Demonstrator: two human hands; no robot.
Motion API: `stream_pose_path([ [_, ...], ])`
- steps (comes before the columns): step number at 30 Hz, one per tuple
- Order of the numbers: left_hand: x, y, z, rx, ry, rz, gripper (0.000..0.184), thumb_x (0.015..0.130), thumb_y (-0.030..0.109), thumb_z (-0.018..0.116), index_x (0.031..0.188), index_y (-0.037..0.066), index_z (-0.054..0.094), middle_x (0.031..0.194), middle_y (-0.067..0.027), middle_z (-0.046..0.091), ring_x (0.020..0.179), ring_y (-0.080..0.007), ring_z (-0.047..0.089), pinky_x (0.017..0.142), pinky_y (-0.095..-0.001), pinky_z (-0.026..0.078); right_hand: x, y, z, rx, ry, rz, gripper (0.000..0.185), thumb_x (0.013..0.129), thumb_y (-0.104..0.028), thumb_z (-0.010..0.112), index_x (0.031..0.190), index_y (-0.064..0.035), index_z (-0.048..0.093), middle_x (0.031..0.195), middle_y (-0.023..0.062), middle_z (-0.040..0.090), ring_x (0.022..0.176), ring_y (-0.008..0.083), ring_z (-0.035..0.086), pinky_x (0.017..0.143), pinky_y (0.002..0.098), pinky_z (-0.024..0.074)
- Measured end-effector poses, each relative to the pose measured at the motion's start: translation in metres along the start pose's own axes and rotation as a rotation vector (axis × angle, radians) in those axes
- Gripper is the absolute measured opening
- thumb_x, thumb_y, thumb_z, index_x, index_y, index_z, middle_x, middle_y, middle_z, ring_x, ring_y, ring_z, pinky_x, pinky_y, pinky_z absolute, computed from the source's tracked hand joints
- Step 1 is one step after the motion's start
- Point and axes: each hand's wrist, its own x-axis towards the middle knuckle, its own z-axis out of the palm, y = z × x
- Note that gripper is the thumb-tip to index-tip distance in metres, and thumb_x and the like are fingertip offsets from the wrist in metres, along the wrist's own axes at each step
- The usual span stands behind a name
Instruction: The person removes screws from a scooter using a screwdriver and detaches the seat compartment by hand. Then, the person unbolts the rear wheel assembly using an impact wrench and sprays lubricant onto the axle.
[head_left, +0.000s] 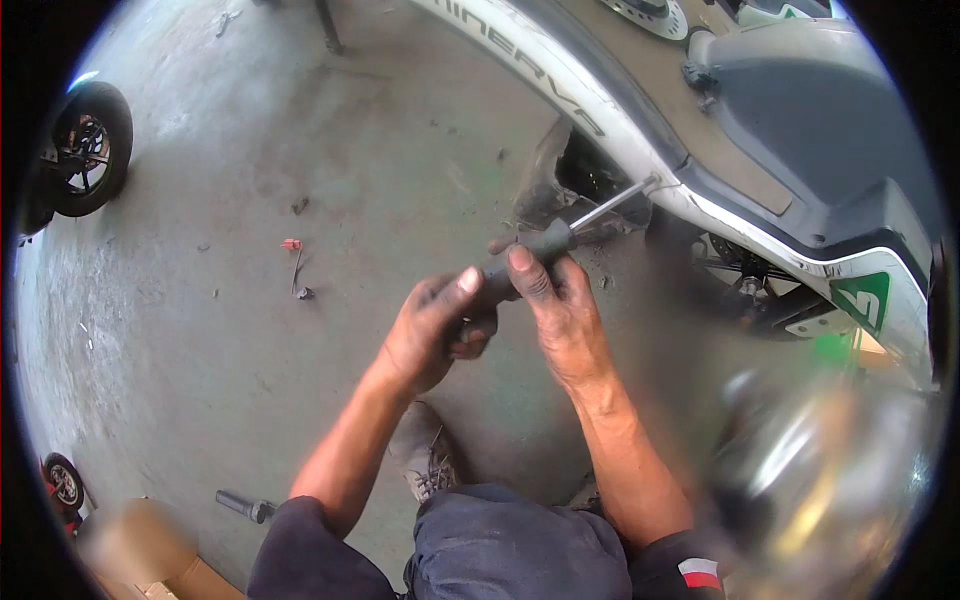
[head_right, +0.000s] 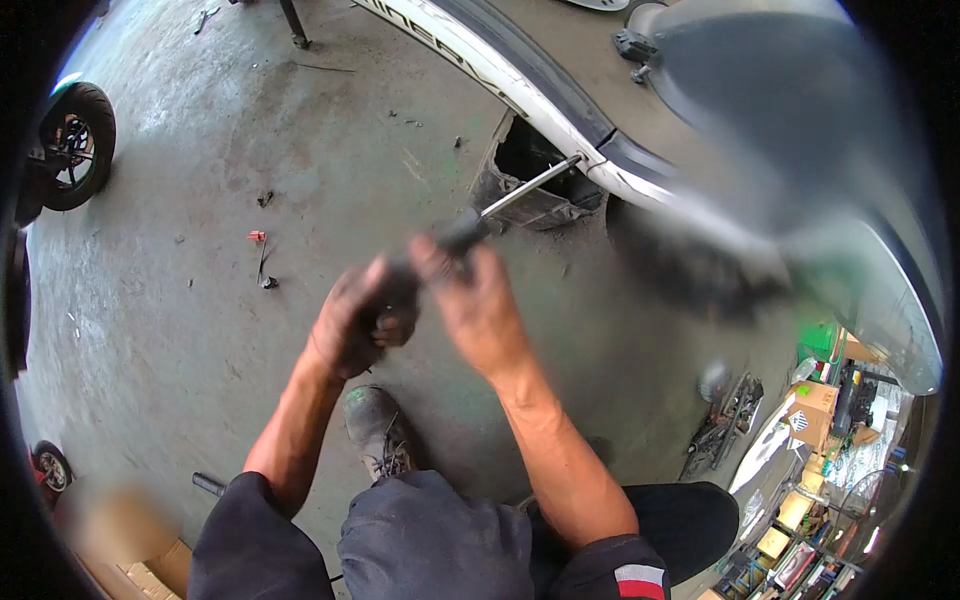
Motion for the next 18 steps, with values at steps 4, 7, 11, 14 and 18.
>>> stream_pose_path([
  [4, 0.023, 0.021, 0.002, -0.450, -0.255, -0.304, 0.056, 0.097, 0.056, 0.043, 0.099, 0.002, 0.059, 0.058, 0.0020, 0.037, 0.047, -0.0065, 0.030, 0.042, -0.0202, 0.025, 0.000, -0.016, -0.002, 0.071, -0.060, 0.039, 0.056, 0.090, -0.051, 0.063, 0.110, 0.0010, 0.061, 0.103, 0.0125, 0.061, 0.097, 0.0187, 0.055, 0.085, 0.0337, 0.0448],
  [7, 0.026, 0.024, 0.007, -0.029, -0.095, -0.030, 0.048, 0.098, 0.049, 0.045, 0.093, 0.003, 0.058, 0.060, -0.0007, 0.047, 0.049, -0.0111, 0.041, 0.045, -0.0240, 0.034, 0.001, -0.016, -0.007, 0.030, -0.019, 0.032, 0.052, 0.092, -0.047, 0.061, 0.115, -0.0001, 0.060, 0.103, 0.0050, 0.059, 0.097, 0.0149, 0.054, 0.088, 0.0329, 0.0433],
  [11, 0.028, -0.009, 0.012, 0.949, 0.132, 0.816, 0.039, 0.092, 0.025, 0.064, 0.116, -0.005, 0.055, 0.075, -0.0166, 0.065, 0.068, -0.0228, 0.066, 0.060, -0.0347, 0.051, 0.003, 0.000, -0.011, 0.243, -0.052, 0.098, 0.056, 0.091, -0.051, 0.060, 0.114, -0.0001, 0.061, 0.104, 0.0102, 0.060, 0.098, 0.0179, 0.055, 0.086, 0.0311, 0.0452],
  [14, 0.040, -0.007, 0.002, 0.790, -0.007, 0.789, 0.042, 0.094, 0.034, 0.059, 0.119, 0.000, 0.055, 0.068, -0.0134, 0.061, 0.058, -0.0206, 0.061, 0.053, -0.0311, 0.048, 0.005, 0.001, -0.011, 0.226, -0.063, 0.032, 0.055, 0.091, -0.051, 0.060, 0.113, -0.0003, 0.061, 0.100, 0.0093, 0.060, 0.095, 0.0178, 0.055, 0.085, 0.0315, 0.0448],
  [18, 0.032, 0.004, 0.004, -0.506, -0.222, -0.257, 0.052, 0.098, 0.053, 0.043, 0.117, 0.006, 0.055, 0.058, -0.0025, 0.048, 0.041, -0.0119, 0.041, 0.040, -0.0232, 0.033, 0.011, 0.006, -0.013, 0.202, -0.044, 0.047, 0.051, 0.092, -0.049, 0.059, 0.113, -0.0020, 0.061, 0.101, 0.0076, 0.060, 0.095, 0.0155, 0.054, 0.086, 0.0316, 0.0435],
])
